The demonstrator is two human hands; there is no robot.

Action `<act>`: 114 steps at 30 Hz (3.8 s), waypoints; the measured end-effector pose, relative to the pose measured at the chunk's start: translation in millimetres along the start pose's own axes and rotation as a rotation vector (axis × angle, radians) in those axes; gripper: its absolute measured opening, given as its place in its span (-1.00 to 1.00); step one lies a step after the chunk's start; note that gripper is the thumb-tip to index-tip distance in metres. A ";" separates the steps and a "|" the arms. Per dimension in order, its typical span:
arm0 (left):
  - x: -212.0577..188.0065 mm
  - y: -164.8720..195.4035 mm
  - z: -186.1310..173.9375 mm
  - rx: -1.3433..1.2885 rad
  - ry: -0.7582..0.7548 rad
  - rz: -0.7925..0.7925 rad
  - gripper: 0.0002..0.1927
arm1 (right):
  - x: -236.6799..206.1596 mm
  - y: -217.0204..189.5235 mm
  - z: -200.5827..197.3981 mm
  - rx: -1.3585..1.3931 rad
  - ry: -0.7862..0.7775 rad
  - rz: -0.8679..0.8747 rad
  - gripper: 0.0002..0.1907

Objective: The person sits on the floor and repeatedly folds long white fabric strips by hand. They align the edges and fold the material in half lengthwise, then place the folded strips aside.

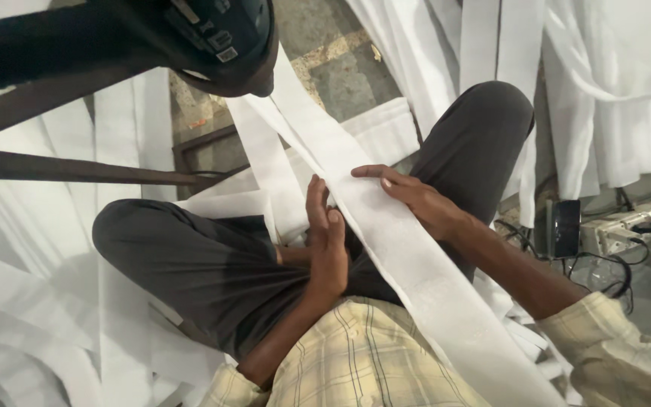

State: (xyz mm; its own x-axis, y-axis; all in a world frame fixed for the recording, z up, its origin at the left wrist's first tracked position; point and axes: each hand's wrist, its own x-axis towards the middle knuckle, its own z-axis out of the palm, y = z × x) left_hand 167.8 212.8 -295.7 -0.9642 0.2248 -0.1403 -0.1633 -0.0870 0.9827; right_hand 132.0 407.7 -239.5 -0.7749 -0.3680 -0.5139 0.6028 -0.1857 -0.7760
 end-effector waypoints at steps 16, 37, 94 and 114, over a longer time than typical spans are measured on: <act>56.5 -3.1 -4.2 -0.491 0.133 -0.220 -0.10 | -53.1 51.2 -41.8 -0.196 -0.123 0.088 -0.27; -1.9 40.9 12.5 -0.257 -0.107 -0.272 0.05 | -0.4 -1.8 -19.6 -0.093 0.173 -0.177 -0.26; 100.2 33.8 4.9 0.108 0.230 0.304 -0.30 | 102.1 -75.5 1.4 -0.472 0.107 -0.625 -0.25; 47.6 -1.4 53.9 0.197 0.142 0.120 -0.17 | 40.2 13.4 -20.0 -0.347 0.345 -0.394 -0.25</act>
State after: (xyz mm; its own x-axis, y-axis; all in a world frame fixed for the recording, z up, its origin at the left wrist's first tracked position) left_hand 133.4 276.0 -297.3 -0.9961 0.0849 -0.0230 -0.0154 0.0888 0.9959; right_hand 105.1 408.7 -277.8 -0.9780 -0.0061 -0.2086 0.2075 0.0801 -0.9750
